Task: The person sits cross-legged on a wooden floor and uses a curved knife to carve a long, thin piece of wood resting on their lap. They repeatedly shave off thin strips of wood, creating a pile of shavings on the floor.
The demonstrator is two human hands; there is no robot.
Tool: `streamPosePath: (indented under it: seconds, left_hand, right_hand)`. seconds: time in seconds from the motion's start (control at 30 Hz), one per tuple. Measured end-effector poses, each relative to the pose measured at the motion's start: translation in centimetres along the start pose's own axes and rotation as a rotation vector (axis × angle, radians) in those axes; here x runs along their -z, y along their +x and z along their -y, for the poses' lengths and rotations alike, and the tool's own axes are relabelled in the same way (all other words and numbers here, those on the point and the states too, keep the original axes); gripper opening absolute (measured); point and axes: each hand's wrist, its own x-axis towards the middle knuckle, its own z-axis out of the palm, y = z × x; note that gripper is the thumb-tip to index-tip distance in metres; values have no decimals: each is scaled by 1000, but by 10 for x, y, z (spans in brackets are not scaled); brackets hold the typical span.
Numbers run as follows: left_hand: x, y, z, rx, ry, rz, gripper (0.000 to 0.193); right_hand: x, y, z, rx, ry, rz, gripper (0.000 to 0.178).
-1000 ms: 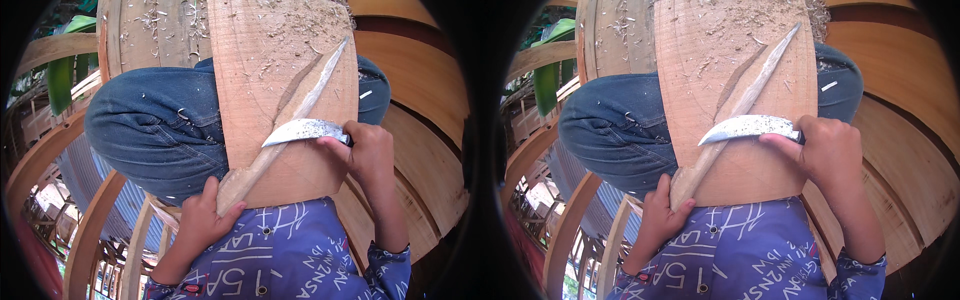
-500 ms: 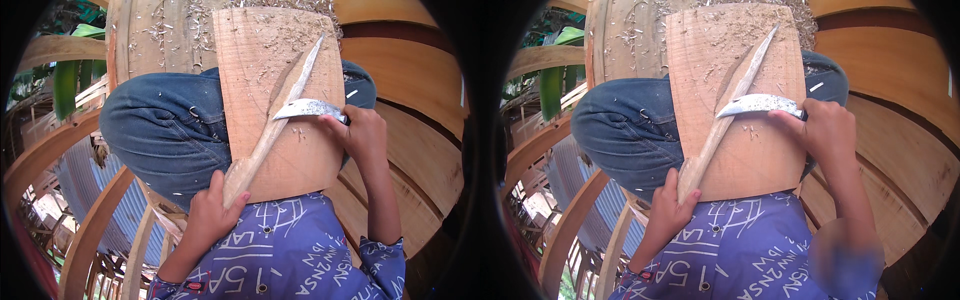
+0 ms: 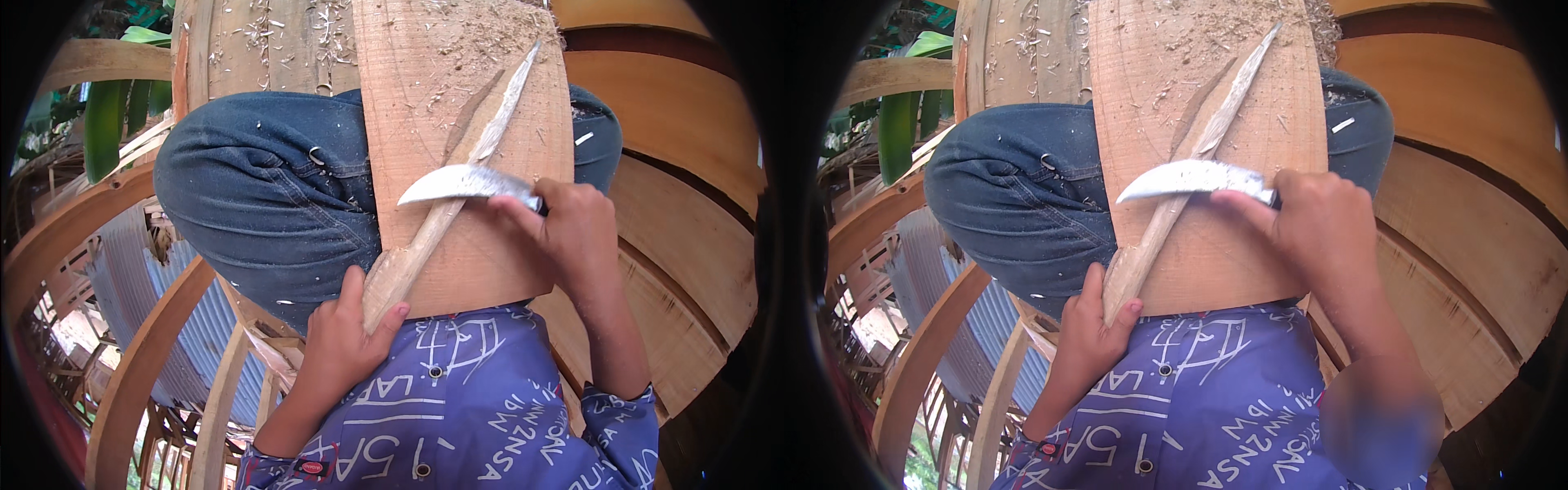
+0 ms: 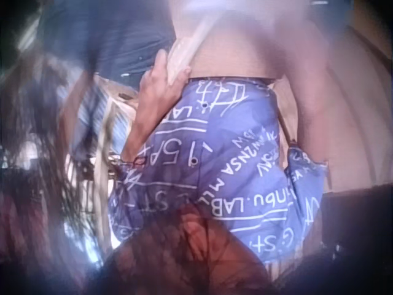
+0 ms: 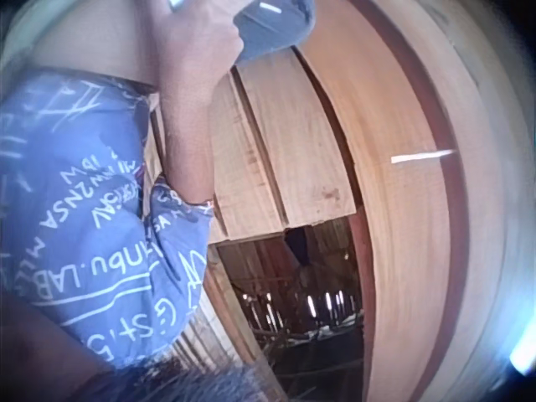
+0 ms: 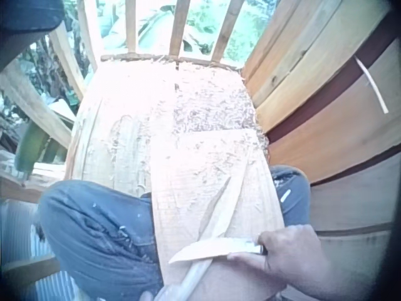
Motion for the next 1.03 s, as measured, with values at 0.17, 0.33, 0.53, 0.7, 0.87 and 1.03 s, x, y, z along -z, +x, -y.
streamPosePath:
  seconds: [0.17, 0.33, 0.53, 0.7, 0.87, 1.03]
  left_hand:
    - [1, 2, -3, 2, 11, 19, 45]
    - [-1, 3, -1, -3, -24, 5, 46]
    - [2, 3, 1, -4, -30, 9, 48]
    - [2, 4, 1, -7, 38, 32, 50]
    - [4, 0, 4, -3, 30, 51, 53]
    - [7, 4, 4, 20, 14, 87, 54]
  right_hand:
    - [19, 45, -53, -338, -105, -156, 74]
    - [27, 18, -37, -189, -60, -76, 70]
    - [12, 37, -43, -346, 29, -21, 74]
    - [21, 18, -10, -141, -116, 81, 69]
    - [24, 55, -51, -489, -31, -23, 70]
    - [28, 42, -33, -278, -44, -16, 76]
